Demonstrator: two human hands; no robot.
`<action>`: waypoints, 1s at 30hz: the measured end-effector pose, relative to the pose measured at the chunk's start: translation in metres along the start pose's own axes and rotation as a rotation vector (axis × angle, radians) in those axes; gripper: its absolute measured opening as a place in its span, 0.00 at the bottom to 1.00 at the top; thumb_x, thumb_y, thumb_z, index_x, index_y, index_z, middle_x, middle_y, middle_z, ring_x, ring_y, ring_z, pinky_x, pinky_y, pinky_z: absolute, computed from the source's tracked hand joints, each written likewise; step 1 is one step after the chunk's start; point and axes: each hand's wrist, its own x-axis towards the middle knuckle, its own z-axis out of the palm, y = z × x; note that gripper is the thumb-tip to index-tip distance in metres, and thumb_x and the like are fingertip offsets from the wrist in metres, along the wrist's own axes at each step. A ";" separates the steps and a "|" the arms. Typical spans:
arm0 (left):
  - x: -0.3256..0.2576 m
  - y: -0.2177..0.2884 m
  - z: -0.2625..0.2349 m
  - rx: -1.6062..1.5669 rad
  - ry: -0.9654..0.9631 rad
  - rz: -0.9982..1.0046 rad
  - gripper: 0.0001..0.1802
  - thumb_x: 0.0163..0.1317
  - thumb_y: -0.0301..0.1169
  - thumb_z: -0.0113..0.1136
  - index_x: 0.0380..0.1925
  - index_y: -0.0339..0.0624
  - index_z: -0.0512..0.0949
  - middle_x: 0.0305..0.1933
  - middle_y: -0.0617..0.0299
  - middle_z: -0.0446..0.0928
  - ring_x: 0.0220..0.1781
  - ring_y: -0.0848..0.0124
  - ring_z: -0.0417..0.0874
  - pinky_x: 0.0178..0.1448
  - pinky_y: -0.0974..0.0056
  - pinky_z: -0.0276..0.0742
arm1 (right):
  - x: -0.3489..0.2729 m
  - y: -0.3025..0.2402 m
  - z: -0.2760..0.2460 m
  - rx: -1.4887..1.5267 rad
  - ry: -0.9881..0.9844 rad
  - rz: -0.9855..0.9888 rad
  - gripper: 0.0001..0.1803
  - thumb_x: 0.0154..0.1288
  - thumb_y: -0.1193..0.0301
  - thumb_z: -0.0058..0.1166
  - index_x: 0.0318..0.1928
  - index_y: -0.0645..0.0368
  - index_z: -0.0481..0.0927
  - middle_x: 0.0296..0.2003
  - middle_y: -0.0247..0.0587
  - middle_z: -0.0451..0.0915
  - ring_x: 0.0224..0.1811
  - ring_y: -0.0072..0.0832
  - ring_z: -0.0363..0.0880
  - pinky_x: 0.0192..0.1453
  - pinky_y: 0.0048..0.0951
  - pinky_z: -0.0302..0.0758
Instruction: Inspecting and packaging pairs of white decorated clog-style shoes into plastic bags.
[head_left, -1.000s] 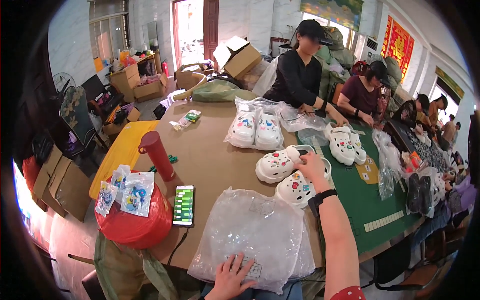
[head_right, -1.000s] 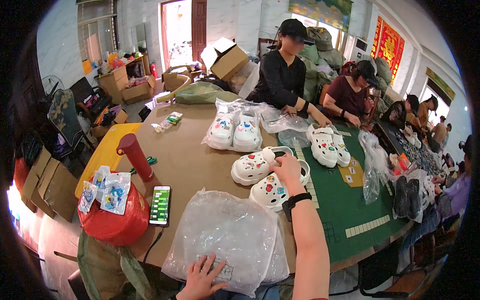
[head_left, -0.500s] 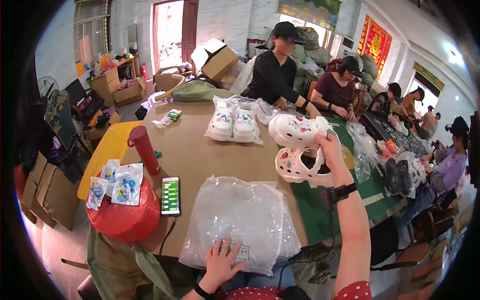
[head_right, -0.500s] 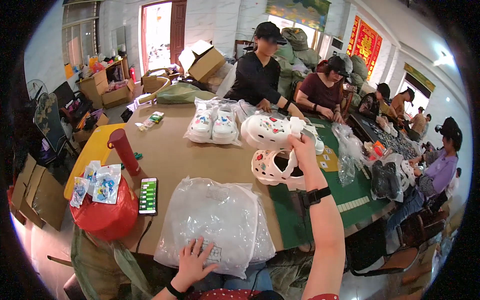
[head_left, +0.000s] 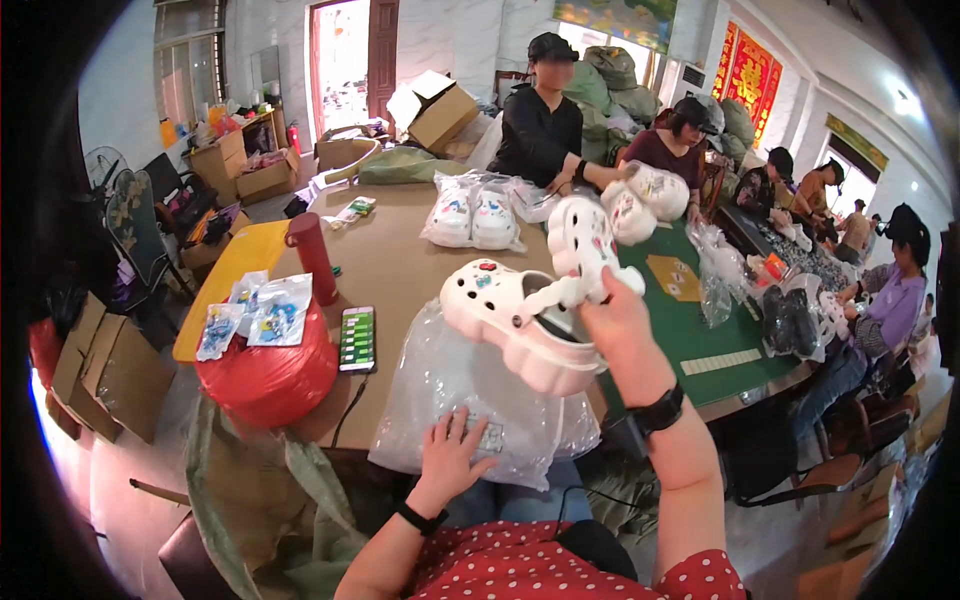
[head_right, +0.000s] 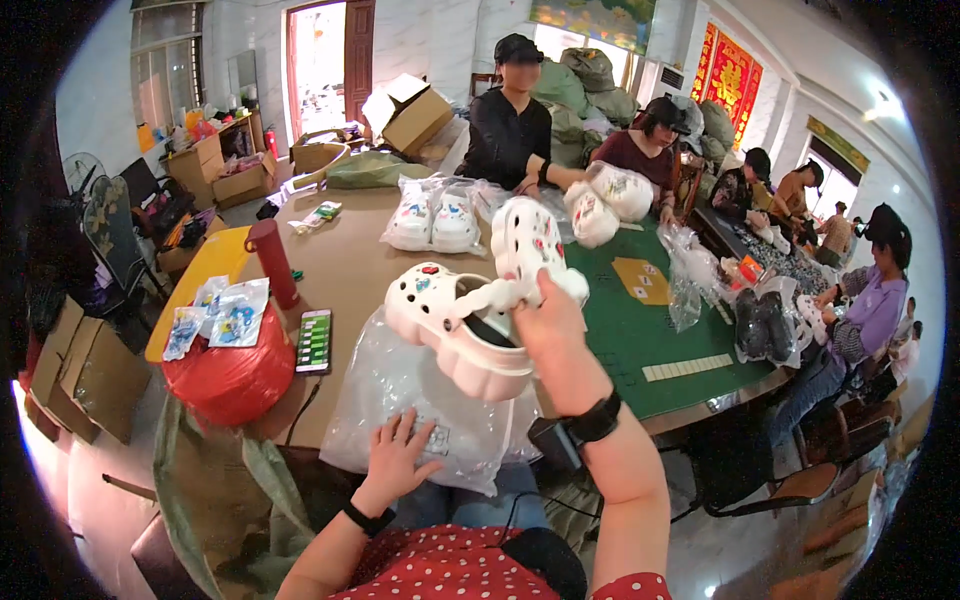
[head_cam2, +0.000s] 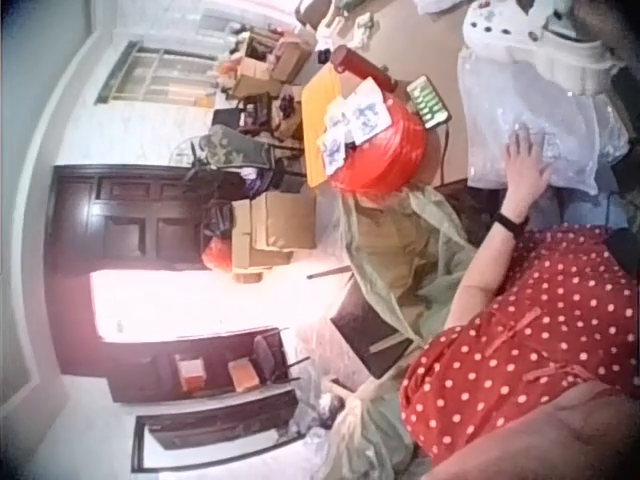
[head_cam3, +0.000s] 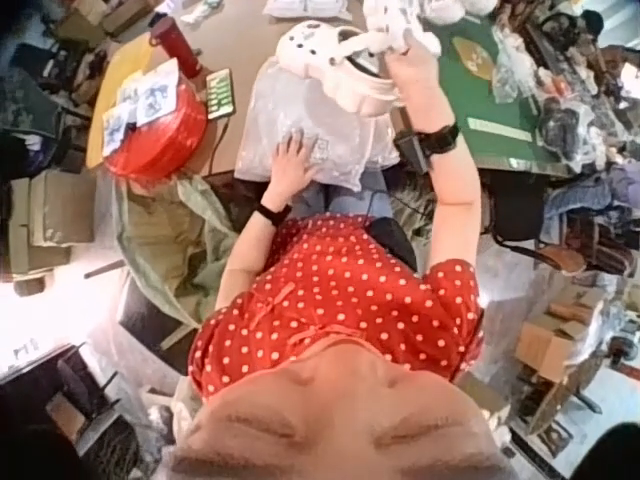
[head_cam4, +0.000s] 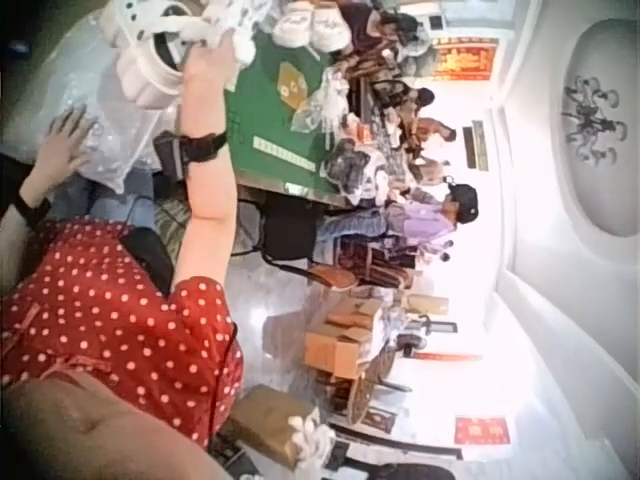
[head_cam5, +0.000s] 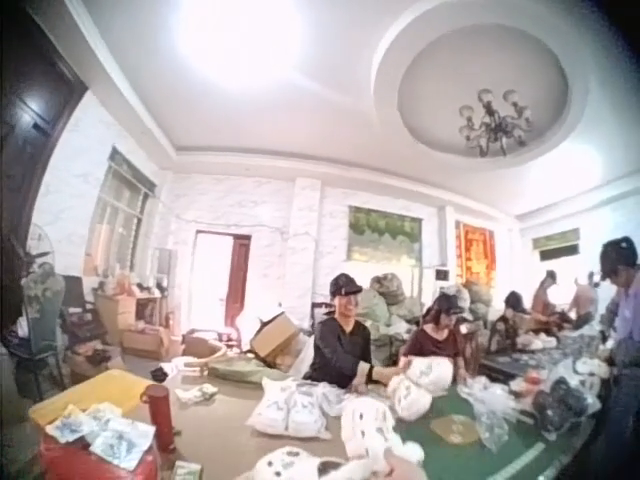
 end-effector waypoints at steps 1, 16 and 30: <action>0.001 0.003 -0.002 0.008 -0.010 -0.006 0.40 0.56 0.58 0.63 0.67 0.56 0.72 0.72 0.48 0.66 0.71 0.47 0.63 0.71 0.45 0.57 | -0.015 -0.004 0.013 -0.033 -0.008 0.030 0.34 0.64 0.62 0.63 0.66 0.66 0.71 0.56 0.55 0.80 0.59 0.39 0.80 0.63 0.33 0.74; -0.003 0.001 0.001 -0.001 -0.087 0.012 0.36 0.57 0.60 0.62 0.61 0.54 0.76 0.73 0.48 0.64 0.73 0.48 0.62 0.71 0.43 0.54 | -0.061 0.071 0.039 1.085 -0.688 0.435 0.22 0.73 0.76 0.46 0.66 0.64 0.68 0.57 0.46 0.74 0.57 0.34 0.76 0.59 0.35 0.76; 0.000 0.003 0.001 -0.001 -0.058 0.024 0.38 0.57 0.59 0.63 0.64 0.54 0.74 0.72 0.52 0.66 0.72 0.49 0.63 0.70 0.44 0.55 | -0.125 0.054 0.057 0.008 -0.131 -0.514 0.32 0.64 0.72 0.57 0.69 0.55 0.67 0.65 0.55 0.70 0.60 0.49 0.77 0.58 0.40 0.78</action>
